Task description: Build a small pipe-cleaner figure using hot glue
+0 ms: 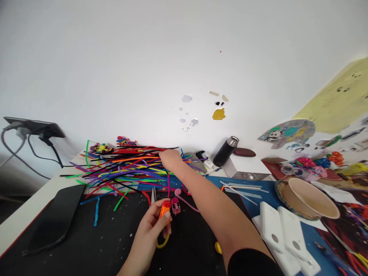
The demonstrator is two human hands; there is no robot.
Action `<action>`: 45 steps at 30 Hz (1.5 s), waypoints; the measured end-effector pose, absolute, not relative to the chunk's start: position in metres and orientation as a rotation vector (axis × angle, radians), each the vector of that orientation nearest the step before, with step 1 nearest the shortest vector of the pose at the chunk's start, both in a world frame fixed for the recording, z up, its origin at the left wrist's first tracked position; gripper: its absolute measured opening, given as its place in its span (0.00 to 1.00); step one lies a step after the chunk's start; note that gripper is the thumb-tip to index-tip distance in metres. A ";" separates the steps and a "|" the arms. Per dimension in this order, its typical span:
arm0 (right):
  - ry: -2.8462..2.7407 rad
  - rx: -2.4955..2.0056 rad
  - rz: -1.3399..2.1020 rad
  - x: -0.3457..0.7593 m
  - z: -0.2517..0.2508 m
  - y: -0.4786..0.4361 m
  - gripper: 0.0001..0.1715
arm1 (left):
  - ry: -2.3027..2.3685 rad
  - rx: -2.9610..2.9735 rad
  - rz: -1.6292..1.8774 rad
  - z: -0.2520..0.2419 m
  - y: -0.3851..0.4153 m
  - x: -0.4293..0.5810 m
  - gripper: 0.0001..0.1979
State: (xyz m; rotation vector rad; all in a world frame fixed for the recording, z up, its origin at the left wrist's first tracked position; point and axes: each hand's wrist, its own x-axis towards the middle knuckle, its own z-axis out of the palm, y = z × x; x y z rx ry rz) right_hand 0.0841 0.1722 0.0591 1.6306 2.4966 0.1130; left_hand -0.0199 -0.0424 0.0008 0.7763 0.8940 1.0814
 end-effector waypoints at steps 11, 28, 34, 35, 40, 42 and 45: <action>2.421 1.863 0.137 0.136 0.090 0.119 0.19 | 0.891 0.834 1.105 0.000 -0.043 -0.021 0.27; 2.503 2.319 -1.197 0.162 0.013 -0.069 0.16 | 0.814 0.749 1.189 0.012 -0.042 -0.025 0.27; 2.575 2.230 -0.926 0.155 0.021 -0.084 0.12 | 0.940 0.772 1.333 0.013 -0.032 -0.034 0.22; 2.569 2.241 -0.929 0.156 0.021 -0.086 0.12 | 0.954 0.764 1.356 0.013 -0.030 -0.036 0.20; 2.557 2.219 -1.159 0.156 0.013 -0.099 0.11 | 0.939 0.718 1.389 0.012 -0.025 -0.041 0.18; 2.545 2.176 -1.309 0.153 0.008 -0.104 0.12 | 0.920 0.717 1.375 0.012 -0.025 -0.041 0.17; 2.538 2.117 -1.515 0.148 0.006 -0.108 0.16 | 0.898 0.727 1.337 0.012 -0.026 -0.042 0.17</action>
